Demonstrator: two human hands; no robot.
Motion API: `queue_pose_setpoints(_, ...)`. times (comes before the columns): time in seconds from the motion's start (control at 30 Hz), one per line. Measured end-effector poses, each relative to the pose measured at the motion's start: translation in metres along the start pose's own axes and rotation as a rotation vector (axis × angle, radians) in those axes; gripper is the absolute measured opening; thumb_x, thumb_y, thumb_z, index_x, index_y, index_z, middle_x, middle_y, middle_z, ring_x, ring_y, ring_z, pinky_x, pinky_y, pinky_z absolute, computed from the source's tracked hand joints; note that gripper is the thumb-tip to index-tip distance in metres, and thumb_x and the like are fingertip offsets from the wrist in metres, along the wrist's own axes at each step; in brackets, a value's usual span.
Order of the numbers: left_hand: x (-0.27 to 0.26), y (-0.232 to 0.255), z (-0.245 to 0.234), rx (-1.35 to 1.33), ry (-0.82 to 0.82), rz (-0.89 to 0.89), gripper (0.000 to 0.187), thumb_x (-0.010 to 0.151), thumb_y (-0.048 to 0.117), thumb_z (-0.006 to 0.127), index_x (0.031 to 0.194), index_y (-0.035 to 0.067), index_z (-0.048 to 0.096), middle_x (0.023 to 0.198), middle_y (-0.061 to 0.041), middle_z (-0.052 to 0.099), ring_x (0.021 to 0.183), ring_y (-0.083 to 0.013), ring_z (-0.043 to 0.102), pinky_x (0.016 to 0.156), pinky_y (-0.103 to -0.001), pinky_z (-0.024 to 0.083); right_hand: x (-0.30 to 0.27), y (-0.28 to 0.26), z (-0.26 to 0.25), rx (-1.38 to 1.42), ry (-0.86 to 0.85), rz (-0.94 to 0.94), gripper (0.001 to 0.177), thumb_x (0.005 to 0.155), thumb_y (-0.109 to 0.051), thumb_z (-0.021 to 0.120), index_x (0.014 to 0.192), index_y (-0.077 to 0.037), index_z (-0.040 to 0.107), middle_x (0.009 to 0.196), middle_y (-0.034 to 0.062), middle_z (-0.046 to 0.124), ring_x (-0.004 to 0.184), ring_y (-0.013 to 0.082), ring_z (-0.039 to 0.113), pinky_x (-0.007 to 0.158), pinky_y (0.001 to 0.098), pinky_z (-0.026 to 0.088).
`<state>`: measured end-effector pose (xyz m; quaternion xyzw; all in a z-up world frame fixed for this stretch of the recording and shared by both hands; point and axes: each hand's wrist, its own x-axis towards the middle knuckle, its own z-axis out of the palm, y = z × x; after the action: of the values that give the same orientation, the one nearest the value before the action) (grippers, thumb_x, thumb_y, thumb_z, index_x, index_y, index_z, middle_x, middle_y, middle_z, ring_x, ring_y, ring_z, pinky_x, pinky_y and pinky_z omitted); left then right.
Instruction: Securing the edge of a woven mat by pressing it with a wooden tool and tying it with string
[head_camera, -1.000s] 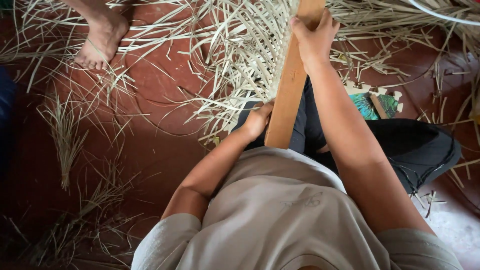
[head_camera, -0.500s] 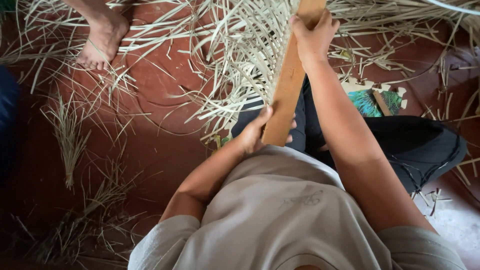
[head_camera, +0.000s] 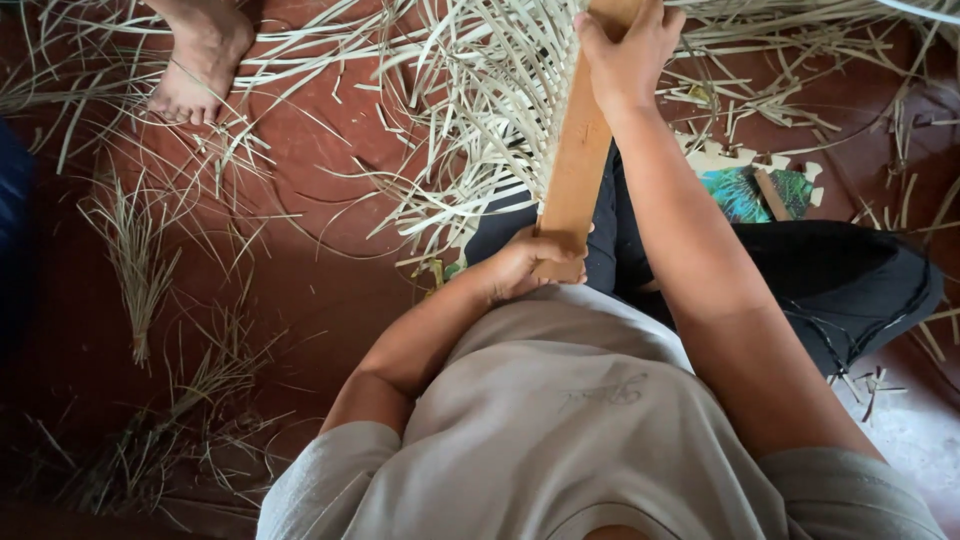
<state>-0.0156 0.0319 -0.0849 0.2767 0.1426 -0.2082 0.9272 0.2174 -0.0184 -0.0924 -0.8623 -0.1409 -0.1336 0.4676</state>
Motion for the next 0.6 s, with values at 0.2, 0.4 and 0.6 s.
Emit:
queue_pose_setpoints(0.2,0.001,-0.001,-0.001,-0.038,-0.009,-0.012,0.040,0.061,0.004,0.065,0.098,-0.005,0.054,0.079,-0.018,0.060,0.073,-0.0299,0.060,0.071,-0.042,0.052,-0.003,-0.016,-0.004,0.168,-0.081,0.088,0.065,0.081,-0.028,0.079,0.124,-0.012,0.034,0.117,0.0154,0.028,0.109,0.0367,0.043,0.097,0.0450,0.040)
queue_pose_setpoints(0.4,-0.001,-0.001,0.001,-0.088,0.023,-0.060,0.044,0.061,0.006,0.062,0.104,-0.002,0.052,0.096,-0.022,0.060,0.089,-0.0318,0.060,0.081,-0.043,0.050,-0.003,-0.031,-0.006,0.183,-0.124,0.075,0.045,0.082,-0.024,0.072,0.113,-0.010,0.042,0.117,0.0174,0.028,0.112,0.0332,0.037,0.088,0.0394,0.041)
queue_pose_setpoints(0.6,0.003,-0.004,-0.011,-0.059,-0.087,-0.051,0.046,0.059,0.007,0.058,0.103,0.001,0.049,0.078,-0.011,0.053,0.065,-0.0215,0.056,0.051,-0.029,0.043,-0.005,-0.007,0.002,0.250,-0.058,0.049,0.053,0.084,-0.018,0.076,0.118,-0.014,0.036,0.115,0.0136,0.031,0.113,0.0321,0.039,0.092,0.0410,0.040)
